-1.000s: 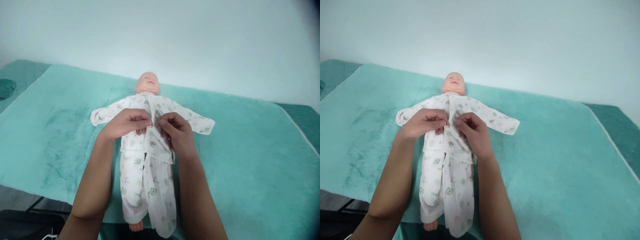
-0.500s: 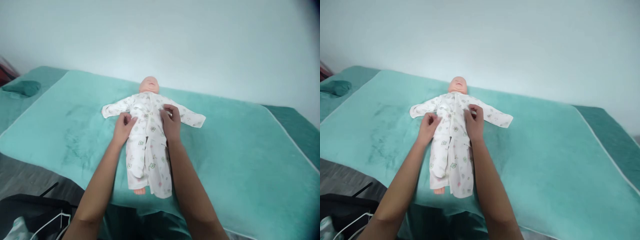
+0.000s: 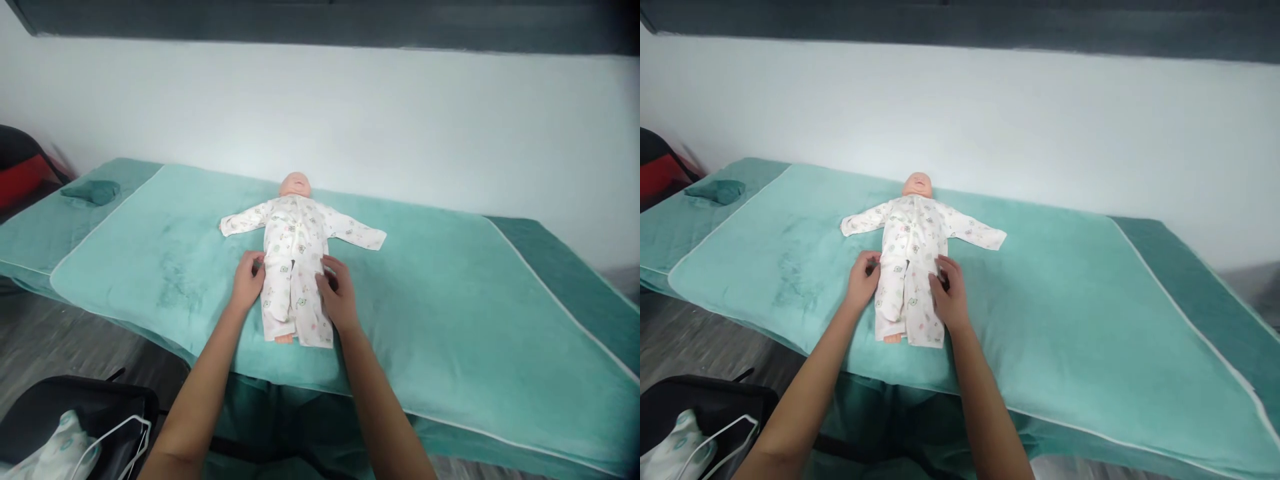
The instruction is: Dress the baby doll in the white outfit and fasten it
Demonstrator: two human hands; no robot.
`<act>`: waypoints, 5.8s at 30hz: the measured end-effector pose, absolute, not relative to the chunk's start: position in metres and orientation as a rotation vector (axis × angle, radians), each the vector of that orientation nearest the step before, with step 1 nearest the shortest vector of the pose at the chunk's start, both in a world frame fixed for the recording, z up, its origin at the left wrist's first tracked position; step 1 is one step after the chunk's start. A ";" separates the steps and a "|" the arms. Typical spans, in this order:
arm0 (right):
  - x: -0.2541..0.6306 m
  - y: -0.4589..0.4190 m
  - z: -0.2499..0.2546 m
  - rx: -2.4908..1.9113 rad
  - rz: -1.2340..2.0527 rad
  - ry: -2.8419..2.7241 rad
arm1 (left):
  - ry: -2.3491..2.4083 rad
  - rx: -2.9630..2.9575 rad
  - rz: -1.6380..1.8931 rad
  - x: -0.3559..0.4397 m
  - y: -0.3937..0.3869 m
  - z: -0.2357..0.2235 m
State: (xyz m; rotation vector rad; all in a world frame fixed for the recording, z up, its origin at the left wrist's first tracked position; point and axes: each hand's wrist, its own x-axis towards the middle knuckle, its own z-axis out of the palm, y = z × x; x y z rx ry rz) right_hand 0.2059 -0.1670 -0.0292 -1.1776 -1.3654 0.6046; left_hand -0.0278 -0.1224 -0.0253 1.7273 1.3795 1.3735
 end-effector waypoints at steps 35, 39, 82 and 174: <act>0.203 -0.164 -0.029 -1.359 0.590 -1.103 | 1.542 2.044 1.504 -0.025 -0.130 -0.025; 0.204 -0.165 -0.029 -1.363 0.605 -1.133 | 1.544 2.081 1.495 -0.023 -0.132 -0.027; 0.369 -0.015 -0.039 -1.902 0.082 -1.224 | 2.510 2.172 0.678 -0.095 -0.022 -0.006; 0.319 -0.014 -0.028 -1.660 0.162 -1.905 | 2.643 1.742 0.910 -0.099 -0.006 -0.011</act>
